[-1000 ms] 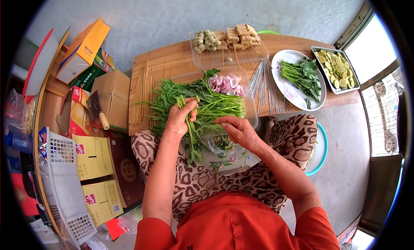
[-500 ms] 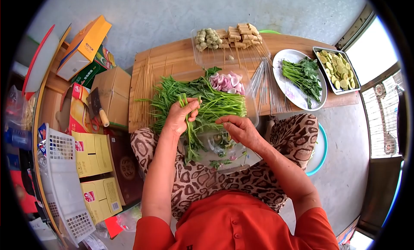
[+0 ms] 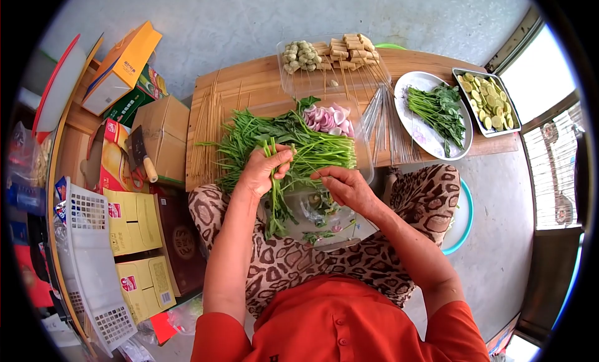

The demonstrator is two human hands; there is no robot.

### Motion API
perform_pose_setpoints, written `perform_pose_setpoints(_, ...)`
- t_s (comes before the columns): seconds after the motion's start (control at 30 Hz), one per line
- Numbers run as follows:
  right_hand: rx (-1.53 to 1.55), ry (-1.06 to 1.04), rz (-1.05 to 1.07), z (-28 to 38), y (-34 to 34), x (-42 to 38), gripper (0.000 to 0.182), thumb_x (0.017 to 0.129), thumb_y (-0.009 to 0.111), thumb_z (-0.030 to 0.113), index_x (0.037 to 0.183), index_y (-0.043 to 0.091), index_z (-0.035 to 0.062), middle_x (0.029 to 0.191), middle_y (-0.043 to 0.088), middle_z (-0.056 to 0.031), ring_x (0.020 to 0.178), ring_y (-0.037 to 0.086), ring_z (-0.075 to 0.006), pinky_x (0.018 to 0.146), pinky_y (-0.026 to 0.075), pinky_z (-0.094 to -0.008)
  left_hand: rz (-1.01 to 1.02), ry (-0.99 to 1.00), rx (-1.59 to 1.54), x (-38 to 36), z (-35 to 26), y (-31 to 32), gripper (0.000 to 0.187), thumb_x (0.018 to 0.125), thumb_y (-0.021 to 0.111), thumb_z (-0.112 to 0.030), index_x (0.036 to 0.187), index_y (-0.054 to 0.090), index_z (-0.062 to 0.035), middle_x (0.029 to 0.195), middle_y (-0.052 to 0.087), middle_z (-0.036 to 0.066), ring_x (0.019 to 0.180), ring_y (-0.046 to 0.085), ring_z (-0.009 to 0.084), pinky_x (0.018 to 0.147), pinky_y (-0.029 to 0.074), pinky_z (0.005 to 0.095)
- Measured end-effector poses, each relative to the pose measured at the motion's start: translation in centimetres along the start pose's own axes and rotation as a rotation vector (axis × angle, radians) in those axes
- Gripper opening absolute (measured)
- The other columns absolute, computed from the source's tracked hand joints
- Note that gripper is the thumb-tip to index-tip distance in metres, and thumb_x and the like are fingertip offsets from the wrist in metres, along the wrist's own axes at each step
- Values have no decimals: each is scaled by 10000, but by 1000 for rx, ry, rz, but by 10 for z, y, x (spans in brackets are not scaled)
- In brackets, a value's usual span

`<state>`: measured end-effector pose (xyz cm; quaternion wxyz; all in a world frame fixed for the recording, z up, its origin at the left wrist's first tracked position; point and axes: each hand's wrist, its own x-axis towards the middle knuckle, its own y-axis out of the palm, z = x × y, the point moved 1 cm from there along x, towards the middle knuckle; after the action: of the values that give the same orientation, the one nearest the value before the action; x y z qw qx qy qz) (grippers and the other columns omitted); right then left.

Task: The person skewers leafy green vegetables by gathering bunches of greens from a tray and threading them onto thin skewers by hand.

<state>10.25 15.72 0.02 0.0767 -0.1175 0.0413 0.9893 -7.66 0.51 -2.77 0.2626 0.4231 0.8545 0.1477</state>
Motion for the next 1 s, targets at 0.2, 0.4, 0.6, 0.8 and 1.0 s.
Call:
perform_pose_setpoints(0.2,38,7,21,-1,-1,1,251,973,474,144,1152,608,30,562,402,56,467,350,-36,440,303,-211,13,22,68,-5,-3,10,185,850,696,-135,960,652,6,750,580,16,580,482,74,463,324,220)
perform_pose_setpoints(0.4,-47,-68,-14,1,3,-2,240,959,496,140,1150,618,61,645,497,32,536,444,-42,494,388,-211,47,130,104,-13,-9,18,151,856,686,-117,934,656,8,719,578,21,584,491,77,468,335,230)
perform_pose_setpoints(0.6,-249,-222,-90,5,5,-4,232,940,525,118,1143,623,65,637,507,-1,559,484,-64,530,432,-238,135,232,171,-21,-16,28,133,851,688,-98,902,656,20,682,564,16,553,466,71,459,328,227)
perform_pose_setpoints(0.8,-246,-240,-99,5,8,1,224,928,541,96,1130,628,55,603,479,-1,542,442,-58,509,407,-238,169,176,189,-18,-9,28,147,855,687,-103,927,658,22,679,567,12,531,453,63,445,317,217)
perform_pose_setpoints(1.0,86,-165,-127,2,5,8,189,950,530,111,1093,634,46,598,445,60,517,385,-26,469,341,-200,62,350,315,-11,4,28,303,921,609,-234,1100,649,7,795,609,17,726,568,122,792,455,284)
